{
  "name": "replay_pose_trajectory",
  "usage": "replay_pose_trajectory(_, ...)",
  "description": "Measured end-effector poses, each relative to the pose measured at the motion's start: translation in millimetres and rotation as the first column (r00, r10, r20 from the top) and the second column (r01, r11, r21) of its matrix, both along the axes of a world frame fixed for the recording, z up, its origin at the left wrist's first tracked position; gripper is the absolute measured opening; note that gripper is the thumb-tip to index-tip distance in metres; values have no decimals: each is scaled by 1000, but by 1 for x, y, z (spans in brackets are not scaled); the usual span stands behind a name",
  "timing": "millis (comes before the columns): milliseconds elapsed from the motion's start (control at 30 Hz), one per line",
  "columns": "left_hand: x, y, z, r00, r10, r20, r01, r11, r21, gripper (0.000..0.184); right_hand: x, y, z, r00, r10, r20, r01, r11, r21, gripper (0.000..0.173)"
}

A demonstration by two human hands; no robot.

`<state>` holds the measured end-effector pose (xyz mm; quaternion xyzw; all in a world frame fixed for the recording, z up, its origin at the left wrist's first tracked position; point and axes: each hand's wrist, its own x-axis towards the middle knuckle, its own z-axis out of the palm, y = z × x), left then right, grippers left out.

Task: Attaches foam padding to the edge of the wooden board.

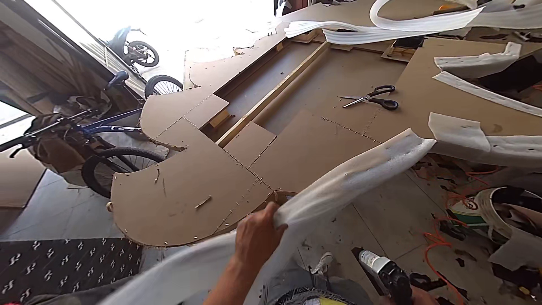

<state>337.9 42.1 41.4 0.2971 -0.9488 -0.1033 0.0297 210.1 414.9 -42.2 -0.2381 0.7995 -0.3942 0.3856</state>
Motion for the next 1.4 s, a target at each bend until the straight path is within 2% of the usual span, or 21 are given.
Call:
replay_pose_trajectory(67, -6, -20, 3, 997, -47, -60, 35, 981, -190, 35, -3, -7, 6, 998, 46, -34, -45, 998, 45, 46)
replay_pose_trajectory(133, -15, -41, -3, 992, -89, -89, 59, 952, -299, 30, -6, -19, 8, 993, 93, -68, -89, 994, 68, 47)
replay_pose_trajectory(267, -25, -60, -14, 993, -102, -52, 77, 933, -352, 35, -4, -54, 16, 970, 196, -143, -191, 980, 48, 44)
replay_pose_trajectory(400, -31, -63, -20, 996, -71, -46, 53, 949, -312, 46, 7, -95, 0, 909, 275, -312, -305, 951, -52, 59)
replay_pose_trajectory(467, -34, -61, -18, 999, -39, -16, 34, 966, -255, 47, 10, -119, -10, 859, 288, -423, -357, 929, -92, 59)
replay_pose_trajectory(567, -39, -61, -10, 997, -27, 77, 42, 978, -205, 42, 13, -154, -14, 729, 329, -601, -424, 905, -19, 57)
replay_pose_trajectory(667, -43, -67, -3, 984, -53, 168, 77, 987, -143, 45, 17, -184, -18, 466, 268, -843, -409, 911, 64, 56)
replay_pose_trajectory(733, -44, -71, -2, 979, -51, 199, 72, 992, -101, 49, 20, -200, -19, 352, 217, -910, -385, 920, 71, 49)
replay_pose_trajectory(900, -45, -77, 2, 968, -91, 233, 106, 993, -53, 55, 26, -221, -20, 246, 146, -958, -324, 944, 61, 31)
replay_pose_trajectory(1067, -46, -85, 0, 964, -206, 169, 221, 972, -78, 52, 40, -231, -14, 210, 127, -969, -238, 968, 75, 31)
replay_pose_trajectory(1300, -42, -92, -5, 960, -257, 115, 268, 959, -90, 51, 55, -236, -21, 168, 54, -984, -154, 988, 28, 29)
replay_pose_trajectory(1400, -39, -96, -8, 953, -290, 92, 299, 948, -106, 48, 52, -236, -25, 136, 76, -988, -144, 988, 56, 30)
